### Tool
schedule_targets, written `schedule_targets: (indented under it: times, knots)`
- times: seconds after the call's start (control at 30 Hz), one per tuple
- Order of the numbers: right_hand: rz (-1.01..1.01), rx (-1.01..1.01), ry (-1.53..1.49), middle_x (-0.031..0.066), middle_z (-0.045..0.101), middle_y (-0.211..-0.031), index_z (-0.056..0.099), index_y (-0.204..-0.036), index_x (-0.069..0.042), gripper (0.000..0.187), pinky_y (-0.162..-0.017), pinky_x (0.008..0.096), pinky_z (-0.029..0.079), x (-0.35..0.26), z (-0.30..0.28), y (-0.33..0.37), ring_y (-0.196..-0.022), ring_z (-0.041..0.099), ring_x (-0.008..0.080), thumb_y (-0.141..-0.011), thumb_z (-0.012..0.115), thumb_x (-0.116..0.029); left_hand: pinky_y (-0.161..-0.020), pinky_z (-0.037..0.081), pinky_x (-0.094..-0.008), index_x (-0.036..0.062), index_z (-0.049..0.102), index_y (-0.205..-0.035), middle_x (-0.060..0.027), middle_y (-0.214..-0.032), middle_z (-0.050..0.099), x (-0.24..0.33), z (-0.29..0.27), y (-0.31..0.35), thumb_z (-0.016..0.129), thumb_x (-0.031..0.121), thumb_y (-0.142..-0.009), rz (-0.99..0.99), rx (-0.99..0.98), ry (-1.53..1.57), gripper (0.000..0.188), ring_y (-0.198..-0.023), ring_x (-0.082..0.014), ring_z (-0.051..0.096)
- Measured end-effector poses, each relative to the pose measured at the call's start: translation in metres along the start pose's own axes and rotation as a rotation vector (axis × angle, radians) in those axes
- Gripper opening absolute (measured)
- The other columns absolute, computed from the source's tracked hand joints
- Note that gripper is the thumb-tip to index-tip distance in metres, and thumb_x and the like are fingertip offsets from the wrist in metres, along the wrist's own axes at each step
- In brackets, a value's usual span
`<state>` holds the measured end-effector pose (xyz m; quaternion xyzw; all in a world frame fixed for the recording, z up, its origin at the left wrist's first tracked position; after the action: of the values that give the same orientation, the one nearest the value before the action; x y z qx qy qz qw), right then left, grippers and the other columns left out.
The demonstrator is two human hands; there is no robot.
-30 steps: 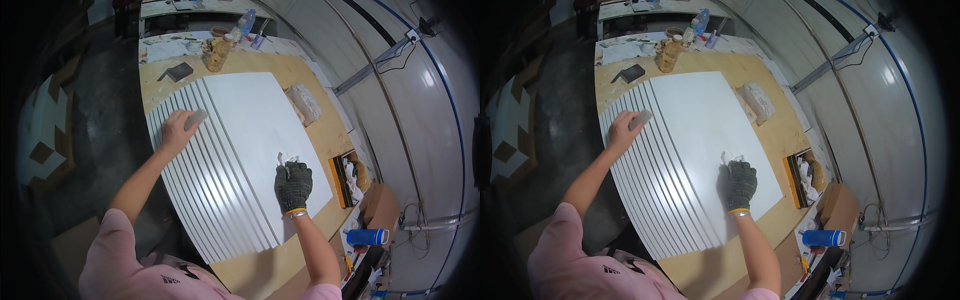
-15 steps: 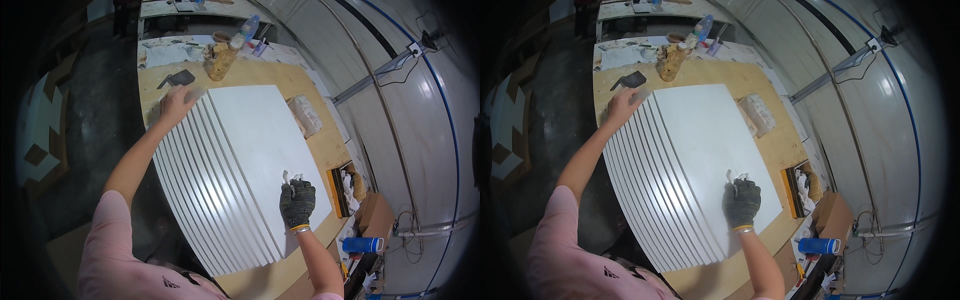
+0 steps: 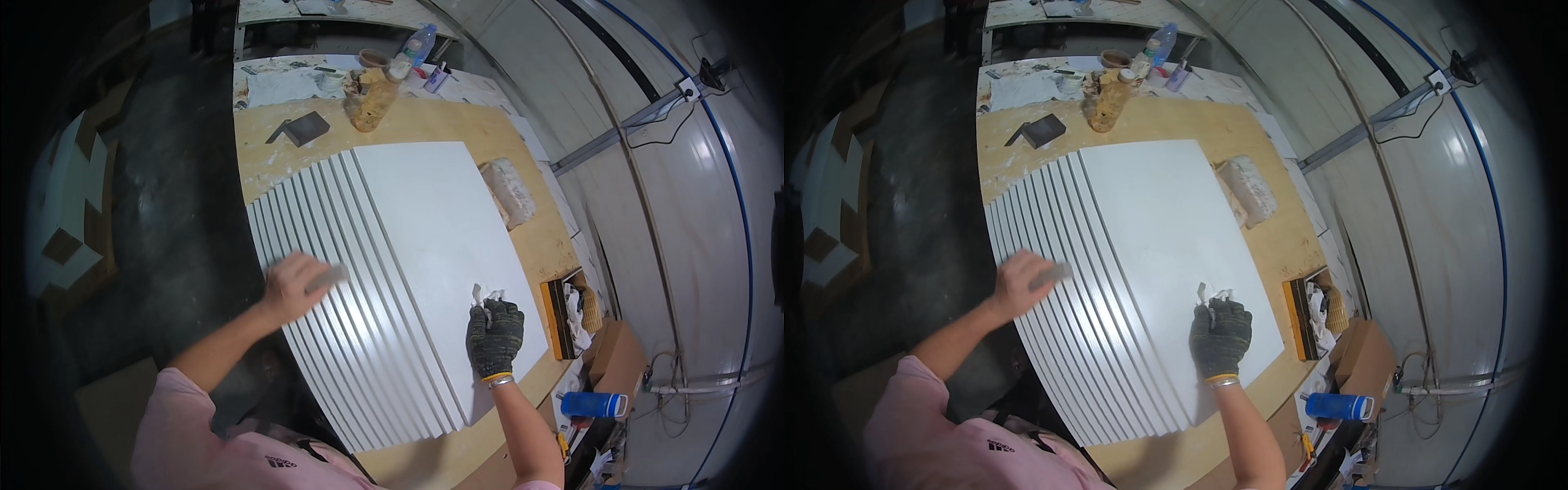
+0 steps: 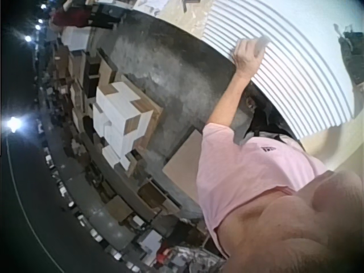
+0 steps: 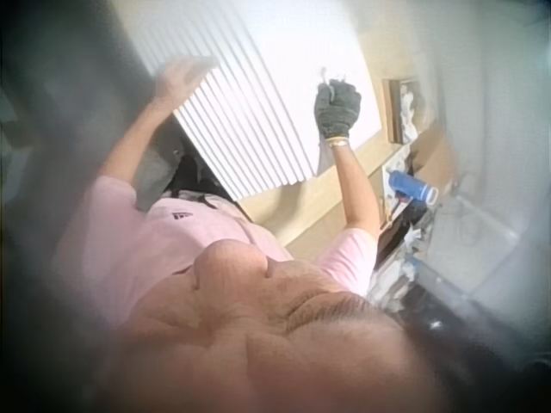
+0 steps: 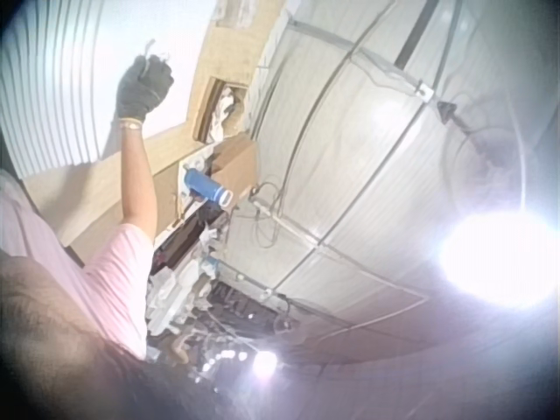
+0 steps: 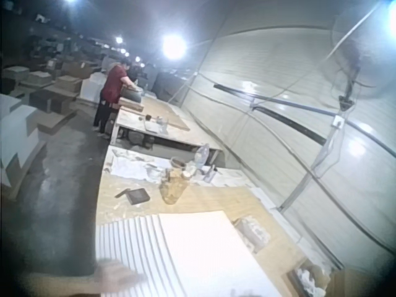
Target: The person aligns a stack of white boards on a workbench, then sands the edges of the boards using a sanding block. The person then wipes the boards with a cloth.
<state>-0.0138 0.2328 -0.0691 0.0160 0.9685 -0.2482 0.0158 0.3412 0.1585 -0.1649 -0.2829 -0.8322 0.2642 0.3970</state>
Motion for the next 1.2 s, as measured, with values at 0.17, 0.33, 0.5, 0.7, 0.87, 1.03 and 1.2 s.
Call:
schedule_targets:
  times: [0.17,0.33,0.5,0.7,0.87,1.03,1.2]
  knots:
    - [-0.009,0.004,0.003,0.016,0.066,-0.088,0.069,-0.089,-0.005,0.018,-0.075,0.0488,0.048,-0.005,0.001,-0.002,-0.083,0.06,0.0363,-0.084,0.068,-0.022,-0.083,0.052,-0.0432,0.005,0.069,-0.106,-0.0134,-0.101,0.067,-0.13,-0.018,-0.068,0.076,0.016,-0.081,-0.383,0.12,-0.16,0.028,-0.099,-0.034,0.064]
    - [0.024,-0.038,0.019,0.0166,0.067,-0.09,0.071,-0.092,-0.004,0.019,-0.079,0.0477,0.049,-0.004,0.0,-0.001,-0.088,0.061,0.036,-0.084,0.07,-0.021,-0.085,0.051,-0.0433,0.0037,0.07,-0.106,-0.013,-0.102,0.067,-0.14,-0.03,-0.113,0.075,0.017,-0.082,-0.415,0.137,-0.181,0.028,-0.101,-0.0334,0.064]
    - [0.036,-0.045,0.042,0.0149,0.067,-0.088,0.071,-0.089,-0.006,0.019,-0.077,0.0473,0.049,0.001,0.001,0.0,-0.086,0.061,0.0352,-0.084,0.068,-0.024,-0.078,0.052,-0.0428,0.0026,0.069,-0.102,-0.0126,-0.095,0.066,-0.088,-0.009,-0.071,0.077,0.011,-0.079,-0.377,0.086,-0.076,0.026,-0.092,-0.0328,0.065]
    - [0.066,-0.056,0.049,0.0146,0.068,-0.089,0.072,-0.09,-0.008,0.02,-0.078,0.0457,0.049,0.002,0.002,0.0,-0.084,0.061,0.0346,-0.084,0.07,-0.026,-0.066,0.052,-0.0414,0.0081,0.07,-0.099,-0.0102,-0.086,0.064,0.101,0.019,0.049,0.083,0.012,-0.068,-0.11,-0.099,0.133,0.034,-0.079,-0.0304,0.064]
    - [0.099,-0.088,0.067,0.0151,0.068,-0.091,0.072,-0.089,-0.008,0.025,-0.079,0.0462,0.051,0.007,0.005,0.002,-0.086,0.062,0.035,-0.085,0.067,-0.032,-0.059,0.051,-0.0367,0.0124,0.07,-0.098,-0.0032,-0.08,0.06,0.242,0.052,0.13,0.079,0.021,-0.07,0.052,-0.303,0.363,0.03,-0.074,-0.0232,0.063]
    - [0.069,-0.09,0.077,0.0162,0.069,-0.091,0.074,-0.093,-0.007,0.026,-0.08,0.0464,0.052,0.007,0.002,0.002,-0.088,0.064,0.0354,-0.086,0.068,-0.032,-0.06,0.051,-0.0387,0.0106,0.07,-0.099,-0.0046,-0.08,0.06,0.233,0.045,0.115,0.077,0.016,-0.071,0.043,-0.205,0.348,0.029,-0.071,-0.0255,0.061]
    - [0.093,-0.103,0.066,0.0136,0.068,-0.097,0.072,-0.093,-0.008,0.029,-0.081,0.0451,0.051,0.004,-0.003,0.004,-0.091,0.063,0.0334,-0.088,0.065,-0.035,-0.06,0.05,-0.0393,0.0084,0.07,-0.098,-0.0094,-0.082,0.062,0.233,0.049,0.117,0.081,0.011,-0.067,-0.06,-0.114,0.163,0.034,-0.074,-0.03,0.061]
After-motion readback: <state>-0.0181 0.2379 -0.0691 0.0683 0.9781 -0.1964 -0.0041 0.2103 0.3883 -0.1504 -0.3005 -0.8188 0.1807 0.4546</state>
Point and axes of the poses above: each hand's wrist, its own y-axis away from the middle knuckle, its own z-axis out of the palm, x = y × z, the point moved 4 cm from there along -y, towards the middle knuckle
